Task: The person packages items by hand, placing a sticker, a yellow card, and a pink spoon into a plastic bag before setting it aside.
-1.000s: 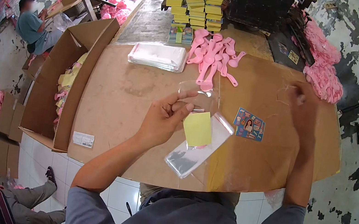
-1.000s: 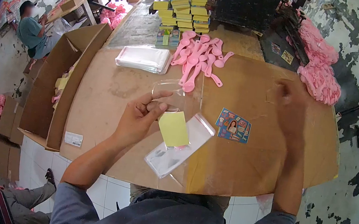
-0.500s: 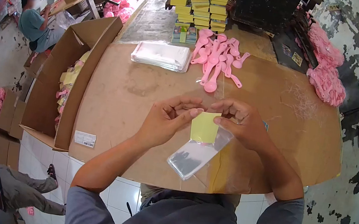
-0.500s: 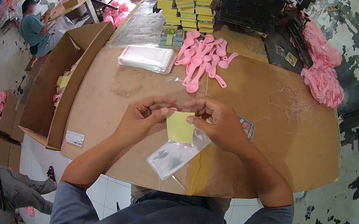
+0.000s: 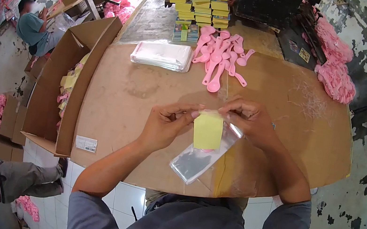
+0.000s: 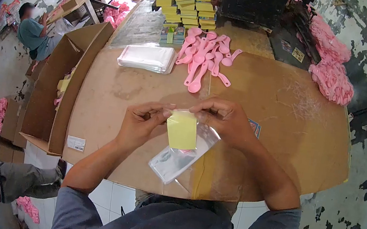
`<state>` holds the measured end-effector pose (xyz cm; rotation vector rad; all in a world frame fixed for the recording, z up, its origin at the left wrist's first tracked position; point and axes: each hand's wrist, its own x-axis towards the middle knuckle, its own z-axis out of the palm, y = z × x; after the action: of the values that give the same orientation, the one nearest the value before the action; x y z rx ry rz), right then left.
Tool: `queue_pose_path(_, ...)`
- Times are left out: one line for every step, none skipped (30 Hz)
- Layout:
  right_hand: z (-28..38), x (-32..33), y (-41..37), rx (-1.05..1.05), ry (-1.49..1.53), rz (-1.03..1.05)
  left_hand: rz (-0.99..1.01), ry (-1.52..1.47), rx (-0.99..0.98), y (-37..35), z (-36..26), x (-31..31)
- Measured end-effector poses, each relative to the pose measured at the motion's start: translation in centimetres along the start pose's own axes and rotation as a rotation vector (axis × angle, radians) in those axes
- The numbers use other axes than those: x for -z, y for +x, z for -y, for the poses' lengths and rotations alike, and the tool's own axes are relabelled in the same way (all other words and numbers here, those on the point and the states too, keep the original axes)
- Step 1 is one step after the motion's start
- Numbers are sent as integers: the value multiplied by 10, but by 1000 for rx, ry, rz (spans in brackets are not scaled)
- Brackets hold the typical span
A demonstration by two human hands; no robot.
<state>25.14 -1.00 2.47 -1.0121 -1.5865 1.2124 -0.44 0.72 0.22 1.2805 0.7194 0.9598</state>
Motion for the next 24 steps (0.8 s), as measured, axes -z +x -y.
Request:
queue_pose_path(0,1,0,5,8,10,18,25,-18,0,0,1)
queue_pose_path(0,3,0,11,14,21,37,50,-38,1,1,2)
queue_pose_path(1,4,-1,16,21,31,55,75,-57,1,1,3)
queue_pose_path(2,7,-1,29,-13,51,57,12,-38,1,0,3)
queue_pose_path(5,10,0,43,-49,71,58,-50,-20,0,-2,4)
queue_pose_path(7,12,0,56,-84,92,59,-113,-1,0,-3,4)
queue_pose_path(8,11,-1,29,-57,82,69,-220,12,0,-2,3)
queue_pose_path(10,10,-1,2,-29,73,77,-328,24,2,2,1)
queue_pose_path(11,9,-1,-24,-2,64,86,-436,37,3,4,0)
queue_pose_path(10,9,-1,-13,-45,58,72,-329,45,3,3,1)
queue_pose_path(8,8,-1,-2,-88,53,57,-223,52,3,3,2)
queue_pose_path(6,7,-1,9,-131,48,41,-116,59,3,3,3)
queue_pose_path(4,8,0,23,-140,57,35,-79,75,3,2,2)
queue_pose_path(2,9,0,36,-150,67,30,-43,91,3,0,1)
queue_pose_path(0,10,0,49,-161,77,25,-8,107,3,-1,0)
queue_pose_path(-4,9,0,-4,-79,71,21,-11,129,3,0,0)
queue_pose_path(-9,9,0,-55,3,65,17,-15,150,4,0,0)
queue_pose_path(-8,6,1,-107,85,59,12,-18,171,4,1,1)
queue_pose_path(-4,5,0,-86,69,62,3,-6,150,3,0,1)
queue_pose_path(2,2,-1,-66,54,65,-6,6,131,3,0,0)
queue_pose_path(6,0,-1,-46,37,69,-16,17,111,2,-1,0)
queue_pose_path(5,-1,-2,-67,16,104,-19,0,85,3,-2,0)
queue_pose_path(3,-1,-3,-87,-7,139,-21,-16,56,3,-3,1)
queue_pose_path(2,-1,-4,-108,-29,173,-23,-32,30,3,-4,1)
